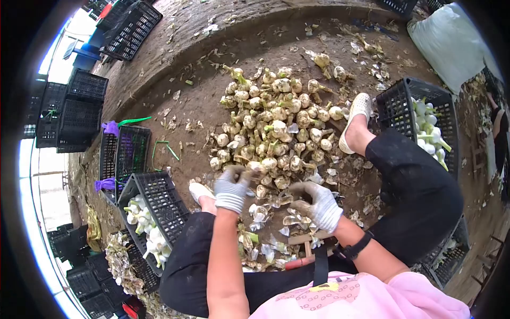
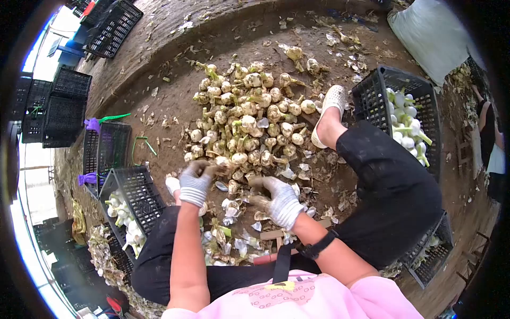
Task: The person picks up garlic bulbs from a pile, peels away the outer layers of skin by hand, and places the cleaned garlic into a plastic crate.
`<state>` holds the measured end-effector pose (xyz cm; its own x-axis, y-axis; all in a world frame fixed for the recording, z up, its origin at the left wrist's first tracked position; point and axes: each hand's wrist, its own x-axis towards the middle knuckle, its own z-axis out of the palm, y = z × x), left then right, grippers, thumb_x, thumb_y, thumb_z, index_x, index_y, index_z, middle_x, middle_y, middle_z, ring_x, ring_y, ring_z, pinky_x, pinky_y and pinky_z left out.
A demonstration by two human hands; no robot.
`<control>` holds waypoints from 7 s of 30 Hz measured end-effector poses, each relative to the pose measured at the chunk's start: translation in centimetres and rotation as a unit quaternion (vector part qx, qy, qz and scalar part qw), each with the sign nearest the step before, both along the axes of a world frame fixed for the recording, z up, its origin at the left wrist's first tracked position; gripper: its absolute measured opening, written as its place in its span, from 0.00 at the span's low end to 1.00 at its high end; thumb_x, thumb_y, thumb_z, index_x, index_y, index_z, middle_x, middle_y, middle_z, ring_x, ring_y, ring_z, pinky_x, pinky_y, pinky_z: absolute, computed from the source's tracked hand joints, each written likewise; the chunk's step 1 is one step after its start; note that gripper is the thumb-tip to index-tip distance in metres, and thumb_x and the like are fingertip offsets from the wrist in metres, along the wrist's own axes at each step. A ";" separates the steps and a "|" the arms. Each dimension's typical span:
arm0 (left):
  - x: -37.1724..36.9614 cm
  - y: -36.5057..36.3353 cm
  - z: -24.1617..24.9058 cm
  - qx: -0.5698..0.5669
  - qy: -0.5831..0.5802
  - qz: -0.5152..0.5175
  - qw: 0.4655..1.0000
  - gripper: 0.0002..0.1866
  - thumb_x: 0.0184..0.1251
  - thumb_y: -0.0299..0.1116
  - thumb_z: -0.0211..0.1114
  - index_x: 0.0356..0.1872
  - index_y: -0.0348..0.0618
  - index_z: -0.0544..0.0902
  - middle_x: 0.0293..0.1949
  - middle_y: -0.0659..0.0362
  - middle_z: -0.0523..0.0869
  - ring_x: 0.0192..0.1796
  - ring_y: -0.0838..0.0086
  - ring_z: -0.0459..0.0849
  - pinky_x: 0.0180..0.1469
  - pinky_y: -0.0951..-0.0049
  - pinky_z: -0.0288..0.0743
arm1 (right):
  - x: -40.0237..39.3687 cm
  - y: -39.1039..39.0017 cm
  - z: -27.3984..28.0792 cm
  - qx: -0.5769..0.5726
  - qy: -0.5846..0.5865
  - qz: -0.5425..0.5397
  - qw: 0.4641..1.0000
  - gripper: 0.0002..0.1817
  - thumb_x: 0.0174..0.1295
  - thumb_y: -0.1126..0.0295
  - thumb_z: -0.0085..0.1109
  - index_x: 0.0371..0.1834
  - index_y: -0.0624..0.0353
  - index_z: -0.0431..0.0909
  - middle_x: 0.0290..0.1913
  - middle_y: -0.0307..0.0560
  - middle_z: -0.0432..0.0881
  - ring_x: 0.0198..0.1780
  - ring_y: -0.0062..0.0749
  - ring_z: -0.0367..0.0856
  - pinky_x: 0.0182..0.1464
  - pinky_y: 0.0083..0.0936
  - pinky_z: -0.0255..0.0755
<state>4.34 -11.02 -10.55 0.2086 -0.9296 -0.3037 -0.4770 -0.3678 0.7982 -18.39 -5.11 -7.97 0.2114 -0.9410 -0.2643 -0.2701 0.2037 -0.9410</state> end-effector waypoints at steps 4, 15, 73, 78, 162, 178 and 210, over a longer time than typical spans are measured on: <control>-6.8 5.7 5.8 -0.050 -0.015 -0.153 0.987 0.08 0.55 0.30 0.67 0.34 0.39 0.80 0.25 0.57 0.83 0.25 0.79 0.79 0.28 0.77 0.74 | 0.9 0.9 1.0 -0.111 0.107 -0.020 0.988 0.19 0.47 0.68 0.65 0.44 0.57 0.76 0.34 0.50 0.77 0.35 0.41 0.78 0.38 0.30 0.72; -8.4 13.8 7.3 -0.176 0.012 -0.118 0.977 0.40 0.38 0.29 0.77 0.57 0.39 0.67 0.51 0.51 0.75 0.52 0.63 0.76 0.52 0.69 0.71 | -1.2 3.3 4.2 0.130 -0.313 -0.029 0.940 0.10 0.57 0.67 0.60 0.33 0.65 0.76 0.28 0.41 0.79 0.30 0.21 0.76 0.36 0.21 0.72; -8.0 12.3 12.9 -0.287 -0.220 -0.171 0.917 0.10 0.47 0.28 0.68 0.33 0.42 0.82 0.31 0.53 0.82 0.36 0.60 0.81 0.41 0.66 0.74 | -1.9 4.1 3.6 0.114 -0.332 0.075 0.933 0.31 0.50 0.60 0.68 0.54 0.62 0.66 0.46 0.43 0.75 0.47 0.24 0.74 0.49 0.21 0.70; -8.5 12.2 12.3 -0.287 -0.310 -0.219 0.880 0.06 0.45 0.28 0.67 0.26 0.43 0.80 0.28 0.54 0.82 0.30 0.58 0.79 0.34 0.61 0.72 | -2.5 4.4 4.0 0.127 -0.281 0.099 0.946 0.27 0.51 0.66 0.67 0.52 0.60 0.66 0.46 0.44 0.75 0.47 0.26 0.74 0.47 0.24 0.75; -7.5 9.8 3.5 -0.113 0.113 -0.106 0.982 0.10 0.64 0.34 0.59 0.29 0.38 0.80 0.26 0.62 0.82 0.28 0.80 0.77 0.30 0.79 0.70 | -7.9 2.9 7.5 0.136 -0.694 -0.121 0.697 0.23 0.56 0.55 0.60 0.50 0.57 0.71 0.34 0.43 0.77 0.34 0.28 0.77 0.36 0.25 0.72; -0.7 -1.1 -6.4 -0.013 -0.275 -0.056 0.960 0.21 0.49 0.36 0.66 0.47 0.46 0.77 0.45 0.48 0.78 0.45 0.54 0.78 0.49 0.62 0.72 | -2.0 1.4 0.2 0.260 -0.270 -0.028 0.927 0.15 0.64 0.67 0.47 0.48 0.65 0.72 0.32 0.43 0.79 0.34 0.23 0.78 0.33 0.14 0.70; -8.8 13.5 6.7 -0.202 -0.027 -0.105 0.973 0.39 0.37 0.33 0.77 0.56 0.38 0.69 0.47 0.50 0.77 0.49 0.63 0.78 0.52 0.69 0.71 | -1.8 3.0 3.2 0.150 -0.306 -0.014 0.940 0.16 0.55 0.63 0.61 0.40 0.64 0.76 0.32 0.39 0.78 0.35 0.19 0.74 0.38 0.19 0.71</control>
